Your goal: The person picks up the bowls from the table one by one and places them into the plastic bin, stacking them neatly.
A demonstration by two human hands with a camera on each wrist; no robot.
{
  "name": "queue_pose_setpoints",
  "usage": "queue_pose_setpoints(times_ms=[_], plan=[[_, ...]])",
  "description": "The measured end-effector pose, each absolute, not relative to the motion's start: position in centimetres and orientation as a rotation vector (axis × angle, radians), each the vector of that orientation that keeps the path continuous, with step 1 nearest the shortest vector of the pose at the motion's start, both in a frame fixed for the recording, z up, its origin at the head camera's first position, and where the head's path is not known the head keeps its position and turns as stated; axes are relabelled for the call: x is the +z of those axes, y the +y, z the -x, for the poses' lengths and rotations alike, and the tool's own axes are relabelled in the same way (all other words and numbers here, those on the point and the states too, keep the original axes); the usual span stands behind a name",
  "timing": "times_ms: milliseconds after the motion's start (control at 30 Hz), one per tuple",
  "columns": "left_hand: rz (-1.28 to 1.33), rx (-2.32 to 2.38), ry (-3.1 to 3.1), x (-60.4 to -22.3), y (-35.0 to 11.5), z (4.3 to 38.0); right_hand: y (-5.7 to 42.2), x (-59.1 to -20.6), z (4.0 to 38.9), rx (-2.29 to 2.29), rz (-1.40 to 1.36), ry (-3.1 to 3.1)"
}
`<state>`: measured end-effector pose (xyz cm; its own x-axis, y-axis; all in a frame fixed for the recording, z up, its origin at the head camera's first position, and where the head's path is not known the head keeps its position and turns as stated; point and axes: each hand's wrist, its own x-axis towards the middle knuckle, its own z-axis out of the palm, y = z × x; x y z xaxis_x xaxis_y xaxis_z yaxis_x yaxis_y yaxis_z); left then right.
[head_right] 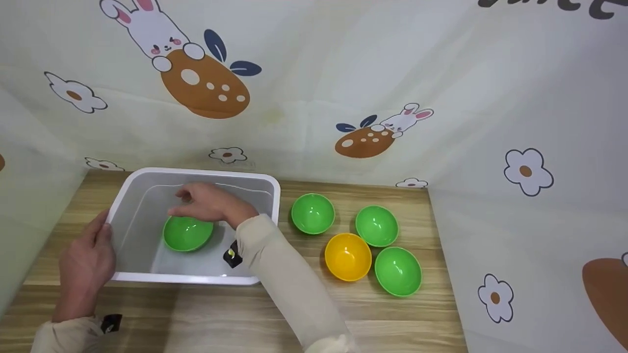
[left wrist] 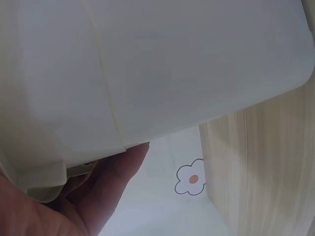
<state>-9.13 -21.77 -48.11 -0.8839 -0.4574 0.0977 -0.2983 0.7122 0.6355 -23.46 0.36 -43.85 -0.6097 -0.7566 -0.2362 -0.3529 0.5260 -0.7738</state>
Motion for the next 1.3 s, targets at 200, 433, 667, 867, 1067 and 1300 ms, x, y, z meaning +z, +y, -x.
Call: queue_pose_setpoints(times_ms=[200, 433, 667, 867, 1067, 1300], plan=[[-0.638, -0.955, -2.707, -48.0, -22.2, 9.6, 2.5, -40.9, 23.3, -1.137, 0.87, 2.223], [-0.677, -1.003, -2.719, -47.9, -22.4, 10.3, 7.0, -38.6, 23.4, -1.356, 0.822, 2.29], [-0.705, -1.039, -2.732, -47.9, -22.9, 10.6, 12.8, -38.6, 23.9, -1.515, 0.611, 2.433], [-0.718, -1.025, -2.726, -47.9, -23.3, 10.7, 16.5, -40.1, 23.7, -1.573, 0.476, 2.565], [-0.74, -1.009, -2.729, -47.9, -23.3, 10.8, 18.2, -42.3, 24.1, -1.486, 0.364, 2.702], [-0.724, -0.977, -2.706, -48.0, -23.2, 11.3, 20.0, -45.7, 24.2, -1.34, 0.243, 2.792]])
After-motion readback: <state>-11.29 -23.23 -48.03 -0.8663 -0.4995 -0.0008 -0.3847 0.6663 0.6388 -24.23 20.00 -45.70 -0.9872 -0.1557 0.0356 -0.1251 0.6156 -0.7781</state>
